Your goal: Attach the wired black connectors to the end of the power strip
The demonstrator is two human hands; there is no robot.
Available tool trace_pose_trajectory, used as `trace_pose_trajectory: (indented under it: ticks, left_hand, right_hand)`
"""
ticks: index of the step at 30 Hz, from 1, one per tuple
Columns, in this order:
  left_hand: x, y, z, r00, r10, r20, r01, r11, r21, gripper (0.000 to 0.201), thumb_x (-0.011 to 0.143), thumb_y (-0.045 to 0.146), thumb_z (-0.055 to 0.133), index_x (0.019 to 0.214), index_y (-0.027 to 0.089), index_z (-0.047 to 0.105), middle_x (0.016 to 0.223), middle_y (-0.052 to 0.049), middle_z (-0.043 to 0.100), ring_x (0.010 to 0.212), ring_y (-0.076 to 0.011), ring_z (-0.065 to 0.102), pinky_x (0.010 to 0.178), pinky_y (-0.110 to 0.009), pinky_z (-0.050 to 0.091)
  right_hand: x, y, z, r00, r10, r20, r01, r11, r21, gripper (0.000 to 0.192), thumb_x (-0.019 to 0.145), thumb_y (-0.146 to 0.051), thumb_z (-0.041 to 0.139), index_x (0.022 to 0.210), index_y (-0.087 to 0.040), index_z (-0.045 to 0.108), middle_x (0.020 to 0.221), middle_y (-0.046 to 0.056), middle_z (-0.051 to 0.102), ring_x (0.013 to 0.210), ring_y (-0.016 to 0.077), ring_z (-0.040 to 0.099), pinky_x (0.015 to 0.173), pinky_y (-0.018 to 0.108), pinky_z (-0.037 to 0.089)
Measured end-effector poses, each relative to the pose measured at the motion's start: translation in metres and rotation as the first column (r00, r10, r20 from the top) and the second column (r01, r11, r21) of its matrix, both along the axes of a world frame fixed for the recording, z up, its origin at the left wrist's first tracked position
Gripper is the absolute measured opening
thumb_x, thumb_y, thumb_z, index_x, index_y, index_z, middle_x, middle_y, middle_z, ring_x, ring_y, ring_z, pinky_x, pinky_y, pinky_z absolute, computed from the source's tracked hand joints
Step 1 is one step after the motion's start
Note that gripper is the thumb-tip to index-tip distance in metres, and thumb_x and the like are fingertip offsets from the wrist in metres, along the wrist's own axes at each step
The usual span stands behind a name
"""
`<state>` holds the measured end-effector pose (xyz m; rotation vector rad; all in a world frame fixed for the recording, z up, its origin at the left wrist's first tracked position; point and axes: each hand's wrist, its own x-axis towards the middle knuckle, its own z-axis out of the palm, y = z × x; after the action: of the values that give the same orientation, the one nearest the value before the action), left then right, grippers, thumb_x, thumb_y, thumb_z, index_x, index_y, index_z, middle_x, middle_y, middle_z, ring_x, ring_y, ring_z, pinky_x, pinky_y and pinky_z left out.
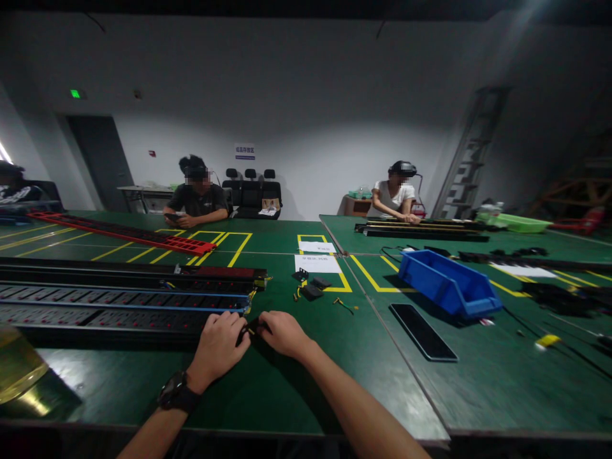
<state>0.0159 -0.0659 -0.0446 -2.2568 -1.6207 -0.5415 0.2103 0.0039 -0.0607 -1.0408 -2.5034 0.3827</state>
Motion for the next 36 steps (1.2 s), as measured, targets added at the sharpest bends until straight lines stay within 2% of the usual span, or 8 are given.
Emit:
trace_pose_trajectory:
  ticks: [30, 33, 36]
  left_hand:
    - [-0.001, 0.001, -0.001, 1.000, -0.006, 0.014, 0.006, 1.000, 0.008, 0.012, 0.091, 0.022, 0.057, 0.087, 0.020, 0.068, 0.090, -0.007, 0.070, 0.093, -0.0264, 0.060, 0.084, -0.043, 0.038]
    - [-0.001, 0.000, 0.000, 1.000, -0.001, 0.014, 0.001, 1.000, -0.001, 0.013, 0.092, 0.022, 0.056, 0.087, 0.019, 0.069, 0.090, -0.007, 0.070, 0.092, -0.0266, 0.060, 0.083, -0.043, 0.038]
    - [-0.001, 0.000, 0.000, 1.000, -0.001, 0.014, 0.001, 1.000, -0.001, 0.014, 0.092, 0.023, 0.056, 0.088, 0.019, 0.069, 0.091, -0.007, 0.070, 0.091, -0.0266, 0.060, 0.083, -0.043, 0.038]
  right_hand:
    - [-0.001, -0.001, -0.001, 1.000, 0.001, -0.006, -0.001, 1.000, 0.010, 0.012, 0.096, -0.023, 0.060, 0.103, -0.021, 0.070, 0.096, 0.004, 0.073, 0.089, 0.0169, 0.065, 0.075, 0.024, 0.039]
    - [0.001, 0.002, 0.003, 0.996, -0.092, 0.009, 0.091, 0.995, 0.039, 0.015, 0.099, -0.027, 0.058, 0.106, -0.024, 0.071, 0.098, 0.003, 0.073, 0.088, 0.0170, 0.065, 0.074, 0.025, 0.039]
    - [0.015, 0.016, 0.009, 0.939, -0.343, -0.010, 0.343, 0.935, 0.093, 0.023, 0.104, -0.031, 0.050, 0.114, -0.024, 0.070, 0.106, 0.005, 0.072, 0.092, 0.0180, 0.066, 0.075, 0.026, 0.041]
